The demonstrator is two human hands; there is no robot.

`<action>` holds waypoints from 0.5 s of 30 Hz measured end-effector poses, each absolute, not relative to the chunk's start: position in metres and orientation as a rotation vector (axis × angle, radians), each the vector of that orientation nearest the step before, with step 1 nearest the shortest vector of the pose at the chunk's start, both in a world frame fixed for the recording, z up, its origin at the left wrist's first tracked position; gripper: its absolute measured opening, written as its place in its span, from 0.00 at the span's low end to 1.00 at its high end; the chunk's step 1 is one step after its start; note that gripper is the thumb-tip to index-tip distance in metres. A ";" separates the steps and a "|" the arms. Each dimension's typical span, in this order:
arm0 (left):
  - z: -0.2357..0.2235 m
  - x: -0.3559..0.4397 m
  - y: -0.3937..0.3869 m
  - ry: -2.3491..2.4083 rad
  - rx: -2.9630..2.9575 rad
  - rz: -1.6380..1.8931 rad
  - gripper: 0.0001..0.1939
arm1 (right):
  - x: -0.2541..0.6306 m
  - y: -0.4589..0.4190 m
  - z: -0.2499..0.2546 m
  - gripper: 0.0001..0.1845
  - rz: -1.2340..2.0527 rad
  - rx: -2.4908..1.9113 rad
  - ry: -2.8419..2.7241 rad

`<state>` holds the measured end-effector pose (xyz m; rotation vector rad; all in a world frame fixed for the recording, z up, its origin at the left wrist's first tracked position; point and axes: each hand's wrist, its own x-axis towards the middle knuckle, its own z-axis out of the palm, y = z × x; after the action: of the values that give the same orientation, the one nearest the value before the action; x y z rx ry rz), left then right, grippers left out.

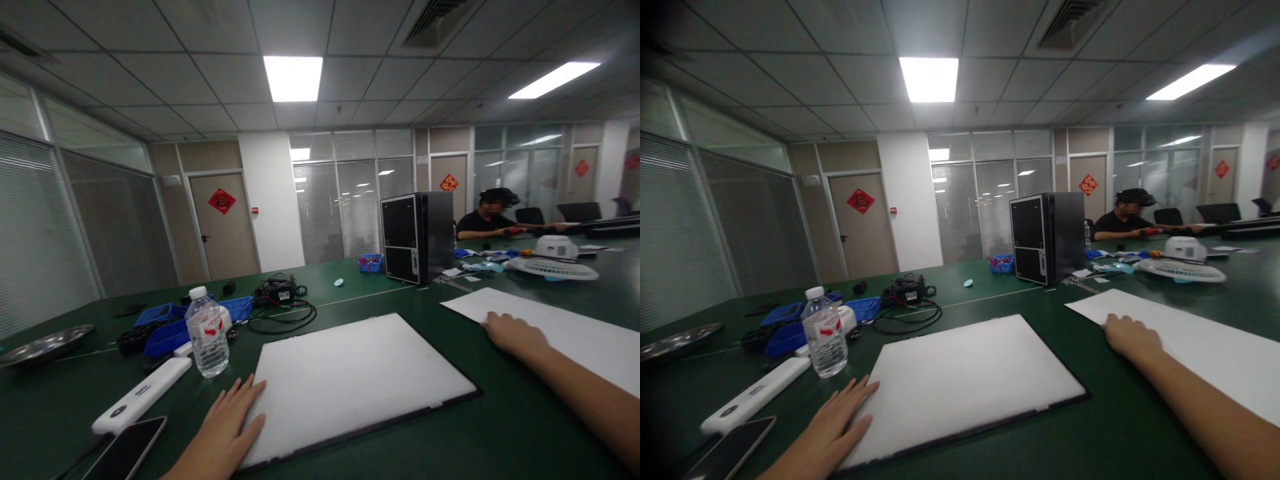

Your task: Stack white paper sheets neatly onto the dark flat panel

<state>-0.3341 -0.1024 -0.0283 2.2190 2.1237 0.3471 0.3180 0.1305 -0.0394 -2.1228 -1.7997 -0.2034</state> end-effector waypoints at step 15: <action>-0.021 -0.329 -0.106 2.117 2.211 0.298 0.32 | 0.158 0.043 0.004 0.21 -0.103 -1.149 -2.652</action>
<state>-0.3291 -0.1059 -0.0209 2.2112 2.1168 0.2980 0.1580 0.0434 0.0040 -1.1491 -2.6519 -0.1031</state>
